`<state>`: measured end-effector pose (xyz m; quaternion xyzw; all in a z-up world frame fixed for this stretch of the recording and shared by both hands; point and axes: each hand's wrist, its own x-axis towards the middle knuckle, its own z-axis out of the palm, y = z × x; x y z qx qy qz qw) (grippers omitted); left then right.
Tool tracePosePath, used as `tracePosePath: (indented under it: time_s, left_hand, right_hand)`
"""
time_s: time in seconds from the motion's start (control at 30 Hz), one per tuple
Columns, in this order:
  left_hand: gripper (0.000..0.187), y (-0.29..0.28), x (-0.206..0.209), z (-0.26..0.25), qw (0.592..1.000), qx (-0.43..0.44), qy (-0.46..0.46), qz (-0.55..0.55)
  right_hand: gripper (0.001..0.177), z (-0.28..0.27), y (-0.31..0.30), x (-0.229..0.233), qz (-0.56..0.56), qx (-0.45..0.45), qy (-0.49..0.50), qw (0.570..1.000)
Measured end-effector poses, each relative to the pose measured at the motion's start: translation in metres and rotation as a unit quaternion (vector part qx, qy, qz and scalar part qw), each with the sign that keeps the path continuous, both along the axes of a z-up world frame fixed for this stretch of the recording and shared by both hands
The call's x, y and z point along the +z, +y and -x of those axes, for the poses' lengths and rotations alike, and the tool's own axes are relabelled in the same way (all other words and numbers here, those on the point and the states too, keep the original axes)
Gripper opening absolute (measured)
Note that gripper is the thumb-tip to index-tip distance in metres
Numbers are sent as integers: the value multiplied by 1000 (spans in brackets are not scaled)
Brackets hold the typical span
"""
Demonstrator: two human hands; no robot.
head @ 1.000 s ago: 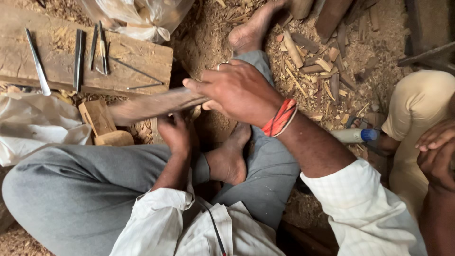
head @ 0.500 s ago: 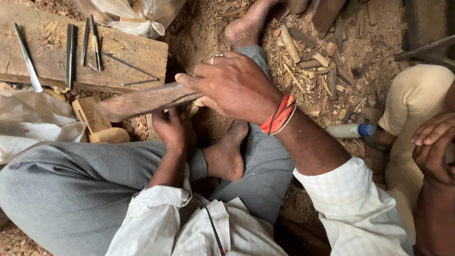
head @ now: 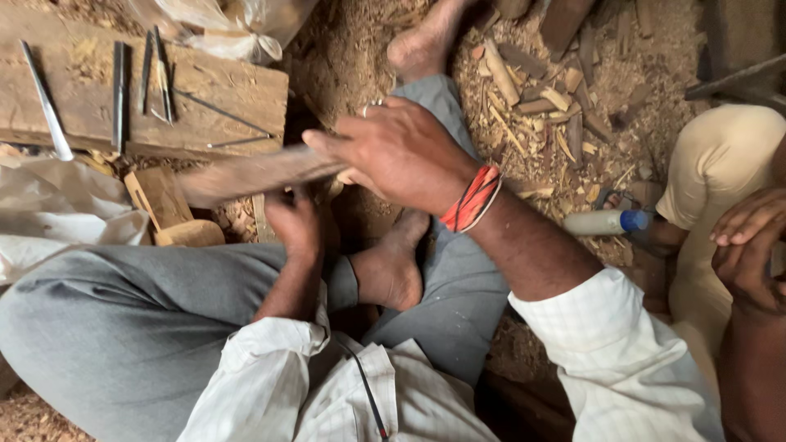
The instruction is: The person sits on the floor and carves a small wooden piece using a chisel and a wooden mallet. They repeatedly strike the chisel to shape the wood, occasionally adjusting the piece and the tool.
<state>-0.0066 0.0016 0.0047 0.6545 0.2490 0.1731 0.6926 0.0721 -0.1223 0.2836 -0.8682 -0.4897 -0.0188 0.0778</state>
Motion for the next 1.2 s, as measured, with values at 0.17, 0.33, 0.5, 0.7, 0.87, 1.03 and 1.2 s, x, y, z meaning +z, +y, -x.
tracePosePath:
  time_s: [0.17,0.33,0.5,0.7,0.87,1.03,1.2]
  left_hand:
    - [20,1,-3,3,1000,5,19,5]
    - [21,-2,-3,2,1000,-10,2,-1]
    - [16,-2,5,3,999,-3,40,-27]
    - [15,-2,23,6,998,-54,28,30]
    - [23,1,22,5,987,-8,-31,159]
    - [30,6,3,-2,998,18,-6,55]
    - [28,12,-8,-3,995,-28,74,-61]
  right_hand:
    - [43,1,-5,0,56,-3,-9,998]
    - [50,5,-11,2,-3,3,-23,1000]
    - [42,7,-10,-1,26,-1,-28,999]
    - [45,9,-17,9,70,-25,5,997]
    - [62,10,-27,22,-18,-59,48,997]
    - [63,12,-32,20,-26,-56,17,998]
    - [62,10,-35,18,-40,-41,1,998]
